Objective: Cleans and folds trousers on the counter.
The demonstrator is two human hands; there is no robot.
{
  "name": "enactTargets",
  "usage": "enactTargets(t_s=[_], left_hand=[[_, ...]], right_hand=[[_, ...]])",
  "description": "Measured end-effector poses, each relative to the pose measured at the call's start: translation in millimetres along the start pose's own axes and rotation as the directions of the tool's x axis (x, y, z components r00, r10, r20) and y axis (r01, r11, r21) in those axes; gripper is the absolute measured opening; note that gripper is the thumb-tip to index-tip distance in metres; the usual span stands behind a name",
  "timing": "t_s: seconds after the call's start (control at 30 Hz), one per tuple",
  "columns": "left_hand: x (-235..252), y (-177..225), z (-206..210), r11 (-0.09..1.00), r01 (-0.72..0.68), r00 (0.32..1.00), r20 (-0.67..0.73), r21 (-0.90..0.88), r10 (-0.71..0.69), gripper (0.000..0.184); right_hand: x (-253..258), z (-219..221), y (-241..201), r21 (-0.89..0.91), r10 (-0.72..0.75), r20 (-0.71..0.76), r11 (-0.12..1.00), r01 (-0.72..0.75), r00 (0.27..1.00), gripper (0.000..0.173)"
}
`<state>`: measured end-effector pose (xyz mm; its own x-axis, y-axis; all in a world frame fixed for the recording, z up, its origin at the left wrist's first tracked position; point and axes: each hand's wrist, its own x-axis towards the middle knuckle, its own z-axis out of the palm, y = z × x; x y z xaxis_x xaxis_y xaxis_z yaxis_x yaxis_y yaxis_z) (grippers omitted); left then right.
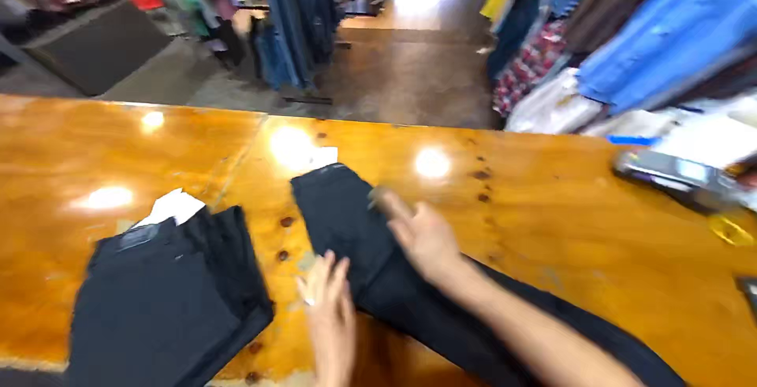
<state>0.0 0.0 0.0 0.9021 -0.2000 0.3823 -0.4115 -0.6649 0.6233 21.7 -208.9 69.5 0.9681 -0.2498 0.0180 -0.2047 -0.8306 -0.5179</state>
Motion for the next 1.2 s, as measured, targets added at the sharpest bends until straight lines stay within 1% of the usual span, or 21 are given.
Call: enactTargets(t_s=[0.03,0.1,0.13,0.17,0.23,0.27,0.33,0.4,0.43,0.47,0.53,0.6,0.7,0.77,0.87,0.93,0.97,1.03,1.1,1.17,1.2], left_hand=[[23.8,-2.7,-3.8,0.999,-0.048,0.998,0.052,0.024,0.047,0.034],[67.5,-8.2,-2.7,0.989,-0.147,0.973,0.186,0.031,0.139,0.03],[88.5,-6.4,0.7,0.98,-0.199,0.945,0.271,0.027,0.185,0.029],[106.9,-3.2,6.7,0.968,-0.25,0.903,0.365,0.015,0.227,0.028],[137.8,0.6,29.2,0.924,-0.38,0.785,0.516,-0.037,0.344,0.03],[152.3,0.3,43.6,0.895,-0.441,0.72,0.567,-0.07,0.399,0.034],[180.9,-3.3,73.1,0.845,-0.522,0.607,0.644,-0.119,0.466,0.046],[204.8,-4.0,94.8,0.833,-0.544,0.518,0.742,-0.099,0.426,0.048],[214.5,-1.1,101.4,0.839,-0.541,0.477,0.799,-0.062,0.367,0.046],[223.9,1.7,106.1,0.837,-0.547,0.433,0.847,-0.024,0.308,0.043],[239.0,5.6,111.6,0.818,-0.572,0.362,0.913,0.059,0.187,0.038],[246.9,6.5,111.2,0.78,-0.614,0.304,0.949,0.123,0.089,0.039],[250.2,8.4,106.4,0.748,-0.643,0.285,0.958,0.163,0.036,0.041],[246.7,10.5,99.6,0.759,-0.627,0.315,0.948,0.176,0.04,0.034],[240.9,8.0,87.8,0.784,-0.592,0.347,0.937,0.189,0.036,0.022],[234.9,5.7,82.0,0.821,-0.542,0.345,0.938,0.18,0.022,0.02],[230.8,5.0,79.2,0.826,-0.526,0.341,0.94,0.2,-0.01,0.021],[226.3,-1.9,70.9,0.801,-0.524,0.349,0.931,0.291,-0.11,0.021],[233.8,-17.9,57.6,0.76,-0.524,0.378,0.905,0.384,-0.197,0.022],[247.8,-33.9,37.8,0.728,-0.528,0.435,0.876,0.437,-0.209,0.023],[249.6,-39.6,26.5,0.721,-0.541,0.498,0.856,0.432,-0.14,0.022]], right_hand=[[-35.1,15.8,-1.1,-0.01,-0.024,0.011,1.0,0.025,1.0,0.049],[-91.7,34.4,11.6,-0.038,-0.122,-0.113,0.992,0.118,0.986,0.051],[-113.3,30.0,24.5,-0.05,-0.118,-0.195,0.993,0.111,0.974,0.054],[-134.0,15.5,40.1,-0.03,-0.038,-0.244,0.999,0.031,0.969,0.058],[-177.3,-30.7,80.5,0.082,0.287,-0.328,0.958,-0.275,0.9,0.052],[-201.0,-57.2,105.0,0.164,0.462,-0.376,0.886,-0.433,0.803,0.046],[-254.1,-105.5,160.4,0.341,0.741,-0.431,0.662,-0.667,0.515,0.044],[-315.7,-129.7,218.0,0.46,0.859,-0.43,0.474,-0.75,0.279,0.048],[-343.8,-129.9,244.1,0.49,0.877,-0.427,0.43,-0.759,0.221,0.049],[-364.8,-125.9,264.3,0.5,0.882,-0.424,0.416,-0.759,0.204,0.05],[-379.1,-117.2,281.1,0.471,0.879,-0.401,0.44,-0.765,0.258,0.052],[-368.1,-110.6,278.6,0.4,0.857,-0.354,0.502,-0.767,0.376,0.05],[-338.1,-110.9,266.6,0.28,0.782,-0.232,0.623,-0.73,0.579,0.046],[-322.2,-113.8,257.9,0.24,0.744,-0.121,0.664,-0.708,0.657,0.042],[-310.0,-112.2,251.2,0.151,0.772,-0.033,0.631,-0.761,0.634,0.038],[-302.9,-125.2,233.5,-0.009,0.804,-0.078,0.591,-0.807,0.589,0.037],[-296.8,-136.6,219.3,-0.093,0.788,-0.154,0.589,-0.803,0.596,0.037],[-281.5,-156.7,194.2,-0.195,0.65,-0.352,0.653,-0.732,0.673,0.037],[-256.1,-172.3,182.4,-0.245,0.482,-0.464,0.737,-0.63,0.743,0.039],[-222.1,-182.8,184.9,-0.21,0.472,-0.419,0.781,-0.589,0.776,0.039],[-206.6,-185.6,192.9,-0.17,0.506,-0.388,0.782,-0.599,0.77,0.04]])
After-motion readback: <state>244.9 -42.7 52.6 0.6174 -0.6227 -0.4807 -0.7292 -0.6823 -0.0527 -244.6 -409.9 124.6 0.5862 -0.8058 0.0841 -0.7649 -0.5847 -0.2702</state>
